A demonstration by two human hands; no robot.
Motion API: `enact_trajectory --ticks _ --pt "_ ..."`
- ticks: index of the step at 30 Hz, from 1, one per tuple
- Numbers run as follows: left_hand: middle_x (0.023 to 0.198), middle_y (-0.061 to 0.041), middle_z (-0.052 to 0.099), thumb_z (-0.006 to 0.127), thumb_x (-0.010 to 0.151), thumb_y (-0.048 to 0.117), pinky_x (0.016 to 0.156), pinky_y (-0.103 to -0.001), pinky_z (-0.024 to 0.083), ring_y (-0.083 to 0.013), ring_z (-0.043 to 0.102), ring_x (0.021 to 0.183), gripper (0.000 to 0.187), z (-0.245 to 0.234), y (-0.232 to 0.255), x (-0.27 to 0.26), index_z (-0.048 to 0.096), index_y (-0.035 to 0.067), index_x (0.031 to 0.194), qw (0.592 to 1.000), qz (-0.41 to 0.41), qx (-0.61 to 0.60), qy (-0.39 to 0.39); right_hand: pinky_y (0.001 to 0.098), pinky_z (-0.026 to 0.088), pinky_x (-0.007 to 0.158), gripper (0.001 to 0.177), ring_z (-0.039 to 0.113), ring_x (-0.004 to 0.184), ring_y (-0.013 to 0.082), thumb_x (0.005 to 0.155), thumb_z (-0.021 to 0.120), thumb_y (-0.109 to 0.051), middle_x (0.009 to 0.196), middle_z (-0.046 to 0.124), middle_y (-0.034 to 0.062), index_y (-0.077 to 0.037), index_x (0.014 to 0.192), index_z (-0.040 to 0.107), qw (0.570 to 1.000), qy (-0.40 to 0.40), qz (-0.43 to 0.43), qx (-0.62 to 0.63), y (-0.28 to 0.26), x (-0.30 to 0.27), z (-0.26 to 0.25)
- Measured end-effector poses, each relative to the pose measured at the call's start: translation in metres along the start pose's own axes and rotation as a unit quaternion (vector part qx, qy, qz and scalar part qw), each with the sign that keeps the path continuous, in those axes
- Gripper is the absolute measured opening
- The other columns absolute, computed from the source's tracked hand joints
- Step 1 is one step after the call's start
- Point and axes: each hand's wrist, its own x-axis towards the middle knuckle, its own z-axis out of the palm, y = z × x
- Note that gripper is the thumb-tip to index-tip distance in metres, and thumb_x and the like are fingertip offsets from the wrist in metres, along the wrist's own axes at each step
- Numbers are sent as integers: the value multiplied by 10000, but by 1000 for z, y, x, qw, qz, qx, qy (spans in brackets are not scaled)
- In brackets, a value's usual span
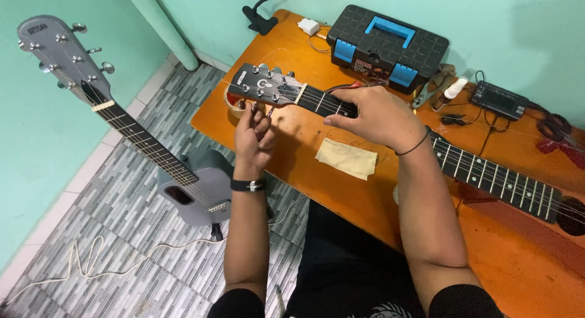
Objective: The person threads a new guitar string through the tuning peg on the headstock of an acoustic guitar. They pull the string taut and wind it around the tuning post to secure it, repeating the process for multiple strings.
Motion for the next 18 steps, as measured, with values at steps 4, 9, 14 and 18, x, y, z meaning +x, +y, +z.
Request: enact_trajectory --ticks 4,9,14,18 --pt "662 21 504 426 1116 391 430 -248 413 -179 538 524 339 7 -3 0 527 162 888 806 259 507 159 500 551 872 549 684 1103 435 901 713 -447 1194 734 208 -90 1317 715 1000 14 -3 -14 7 3 0" --pt "676 -10 598 356 1116 471 554 -248 456 -160 595 578 465 16 5 -17 610 135 919 779 236 555 170 510 544 892 557 664 1141 445 896 714 -438 1223 723 215 -77 1321 707 1000 4 0 -15 4 6 2" --pt "581 133 274 453 1097 422 337 -115 254 10 297 360 349 7 5 -13 405 182 847 998 -9 -58 -15 484 542 897 574 672 1143 421 898 716 -443 1232 721 202 -76 1338 699 1000 1 -1 -8 -1 4 4" --pt "564 -79 492 409 1117 427 521 -330 389 -304 571 543 450 -18 -11 -1 497 146 777 685 254 657 186 485 545 899 562 670 1142 427 905 715 -434 1230 722 207 -69 1332 702 1000 7 -10 -11 3 6 5"
